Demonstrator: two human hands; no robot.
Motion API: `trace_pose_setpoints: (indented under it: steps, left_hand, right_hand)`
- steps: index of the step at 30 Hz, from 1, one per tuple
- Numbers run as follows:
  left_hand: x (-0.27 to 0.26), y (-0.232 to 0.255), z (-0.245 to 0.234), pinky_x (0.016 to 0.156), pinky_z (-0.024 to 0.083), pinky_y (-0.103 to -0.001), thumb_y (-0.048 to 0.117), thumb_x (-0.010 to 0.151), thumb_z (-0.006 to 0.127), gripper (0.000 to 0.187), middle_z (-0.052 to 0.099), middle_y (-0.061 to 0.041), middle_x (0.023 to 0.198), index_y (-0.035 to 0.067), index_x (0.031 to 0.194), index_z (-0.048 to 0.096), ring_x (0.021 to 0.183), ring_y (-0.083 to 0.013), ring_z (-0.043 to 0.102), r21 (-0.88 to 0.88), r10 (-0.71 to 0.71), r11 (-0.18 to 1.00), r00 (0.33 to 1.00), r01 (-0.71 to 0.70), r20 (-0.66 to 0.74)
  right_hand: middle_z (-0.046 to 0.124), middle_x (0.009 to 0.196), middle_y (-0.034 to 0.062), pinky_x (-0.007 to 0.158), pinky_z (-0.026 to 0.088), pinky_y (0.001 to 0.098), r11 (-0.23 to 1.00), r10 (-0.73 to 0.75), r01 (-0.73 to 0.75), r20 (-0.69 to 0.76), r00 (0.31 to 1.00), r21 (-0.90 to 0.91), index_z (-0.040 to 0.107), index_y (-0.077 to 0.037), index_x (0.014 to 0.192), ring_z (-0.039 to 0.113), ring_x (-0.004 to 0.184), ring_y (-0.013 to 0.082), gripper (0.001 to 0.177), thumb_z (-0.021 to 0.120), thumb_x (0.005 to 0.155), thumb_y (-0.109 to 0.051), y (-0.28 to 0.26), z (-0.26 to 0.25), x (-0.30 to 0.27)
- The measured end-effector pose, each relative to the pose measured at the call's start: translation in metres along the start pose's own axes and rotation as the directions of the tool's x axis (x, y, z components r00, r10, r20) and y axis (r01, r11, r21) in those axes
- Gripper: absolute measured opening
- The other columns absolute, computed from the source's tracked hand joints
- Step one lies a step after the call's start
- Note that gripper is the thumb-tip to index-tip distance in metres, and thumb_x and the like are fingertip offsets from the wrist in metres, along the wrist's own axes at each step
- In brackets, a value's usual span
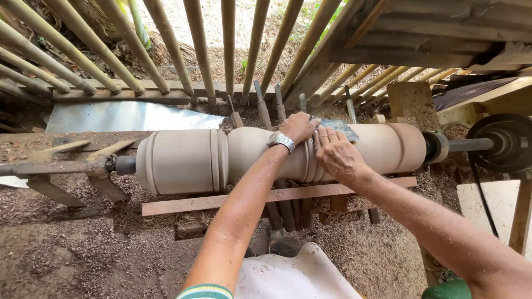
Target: The recorder is using sandpaper to smooth a rotating wooden post on a lathe machine.
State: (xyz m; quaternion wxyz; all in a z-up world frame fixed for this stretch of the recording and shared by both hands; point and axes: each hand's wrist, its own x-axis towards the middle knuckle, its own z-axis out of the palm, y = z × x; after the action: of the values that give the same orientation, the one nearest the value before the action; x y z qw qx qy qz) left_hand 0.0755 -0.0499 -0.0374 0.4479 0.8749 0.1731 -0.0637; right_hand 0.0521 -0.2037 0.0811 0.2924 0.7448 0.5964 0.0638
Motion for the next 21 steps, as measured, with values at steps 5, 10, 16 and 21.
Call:
trace_pose_setpoints:
  steps: [5, 10, 16, 21]
  left_hand:
    - [0.016, -0.013, 0.001, 0.095, 0.054, -0.050, 0.050, 0.096, 0.057, 0.052, 0.073, -0.026, 0.110, 0.003, 0.104, 0.078, 0.105, -0.0404, 0.070, -0.005, 0.001, 1.000, 0.999, -0.001, -0.044]
    - [0.024, -0.015, -0.013, 0.079, 0.057, -0.052, 0.046, 0.098, 0.053, 0.046, 0.075, -0.023, 0.094, 0.010, 0.119, 0.071, 0.090, -0.0382, 0.073, 0.355, 0.433, 0.854, 0.898, -0.379, -0.084]
    - [0.012, -0.007, -0.009, 0.087, 0.059, -0.047, 0.056, 0.100, 0.054, 0.057, 0.076, -0.024, 0.098, 0.002, 0.097, 0.075, 0.093, -0.0354, 0.077, -0.016, 0.066, 0.998, 0.995, -0.067, -0.080]
    - [-0.003, 0.004, -0.015, 0.099, 0.055, -0.050, 0.054, 0.098, 0.057, 0.054, 0.074, -0.026, 0.112, 0.005, 0.108, 0.078, 0.109, -0.0410, 0.071, 0.117, -0.071, 0.990, 0.997, 0.075, -0.036]
  right_hand:
    - [0.058, 0.139, 0.0266, 0.103, 0.052, 0.0449, 0.991, -0.041, 0.047, -0.051, 0.998, 0.127, 0.052, 0.006, 0.140, 0.062, 0.122, 0.0352, 0.046, 0.054, 0.095, -0.005, 0.026, 0.047, 0.005]
    - [0.065, 0.140, 0.0155, 0.106, 0.055, 0.0409, 0.783, 0.166, 0.043, -0.275, 0.947, 0.620, 0.059, -0.009, 0.140, 0.066, 0.123, 0.0307, 0.046, 0.052, 0.098, 0.007, 0.049, 0.038, -0.009]
    - [0.069, 0.131, 0.0158, 0.106, 0.050, 0.0469, 0.886, 0.016, 0.169, -0.393, 0.919, 0.432, 0.066, -0.004, 0.128, 0.066, 0.121, 0.0296, 0.045, 0.061, 0.084, 0.006, 0.023, 0.056, -0.002]
    - [0.069, 0.127, 0.0210, 0.106, 0.049, 0.0463, 0.953, -0.101, 0.209, -0.424, 0.900, 0.218, 0.067, 0.001, 0.118, 0.065, 0.121, 0.0314, 0.033, 0.063, 0.085, -0.002, 0.020, 0.061, -0.002]
